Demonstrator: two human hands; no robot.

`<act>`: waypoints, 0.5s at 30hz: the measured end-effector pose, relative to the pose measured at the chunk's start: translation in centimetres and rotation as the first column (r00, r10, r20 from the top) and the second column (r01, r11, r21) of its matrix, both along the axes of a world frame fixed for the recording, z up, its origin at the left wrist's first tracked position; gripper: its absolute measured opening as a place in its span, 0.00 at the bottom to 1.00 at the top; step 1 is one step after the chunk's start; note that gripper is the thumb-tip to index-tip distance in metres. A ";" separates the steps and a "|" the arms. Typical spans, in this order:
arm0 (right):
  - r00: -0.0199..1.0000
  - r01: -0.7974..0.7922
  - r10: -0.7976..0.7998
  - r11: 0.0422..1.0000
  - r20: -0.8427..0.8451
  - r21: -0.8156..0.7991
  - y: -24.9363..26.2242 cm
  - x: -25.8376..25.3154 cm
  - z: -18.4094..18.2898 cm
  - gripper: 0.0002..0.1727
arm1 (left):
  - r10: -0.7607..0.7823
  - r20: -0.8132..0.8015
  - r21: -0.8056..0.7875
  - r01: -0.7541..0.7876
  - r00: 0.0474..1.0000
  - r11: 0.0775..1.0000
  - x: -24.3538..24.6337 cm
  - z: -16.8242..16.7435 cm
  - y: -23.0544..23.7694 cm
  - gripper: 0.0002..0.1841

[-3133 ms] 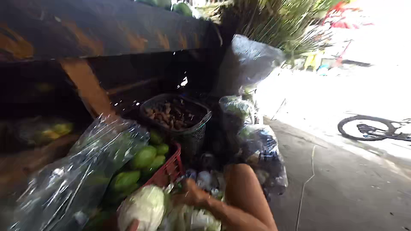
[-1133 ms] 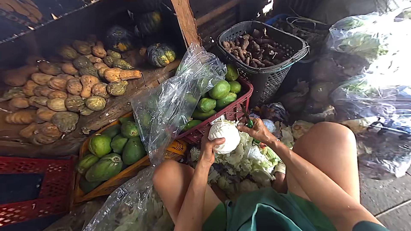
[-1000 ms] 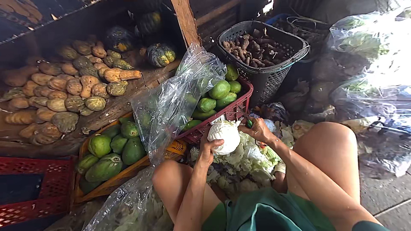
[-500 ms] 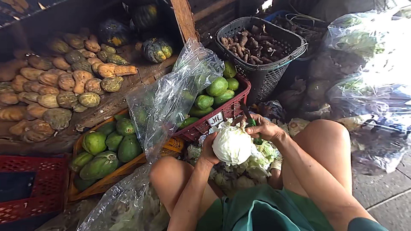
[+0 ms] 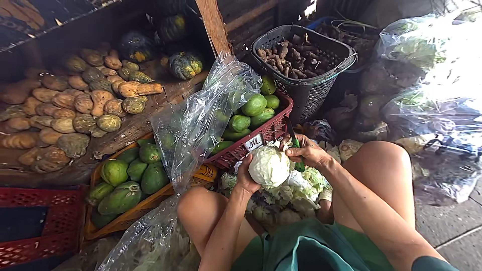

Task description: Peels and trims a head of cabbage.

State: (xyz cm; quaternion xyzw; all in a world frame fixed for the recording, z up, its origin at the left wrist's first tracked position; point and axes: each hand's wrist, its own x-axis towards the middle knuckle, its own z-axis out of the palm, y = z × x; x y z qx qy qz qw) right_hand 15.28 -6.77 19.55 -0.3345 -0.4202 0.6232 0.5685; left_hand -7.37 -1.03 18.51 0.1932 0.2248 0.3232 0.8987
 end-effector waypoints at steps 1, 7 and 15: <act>1.000 -0.005 0.005 1.000 0.005 0.001 0.0 0.1 0.0 0.05 | 0.019 0.004 -0.019 -0.019 1.000 1.000 0.1 0.0 0.0 0.28; 0.987 0.157 -0.157 0.987 0.033 -0.021 0.4 1.6 -0.4 0.06 | 0.257 -0.062 -0.061 -0.261 0.964 0.963 0.4 0.4 1.5 0.25; 0.894 0.406 -0.444 0.860 -0.060 -0.311 1.7 0.9 -1.2 0.11 | 0.374 -0.127 -0.083 -0.385 0.919 0.919 0.4 0.6 2.3 0.32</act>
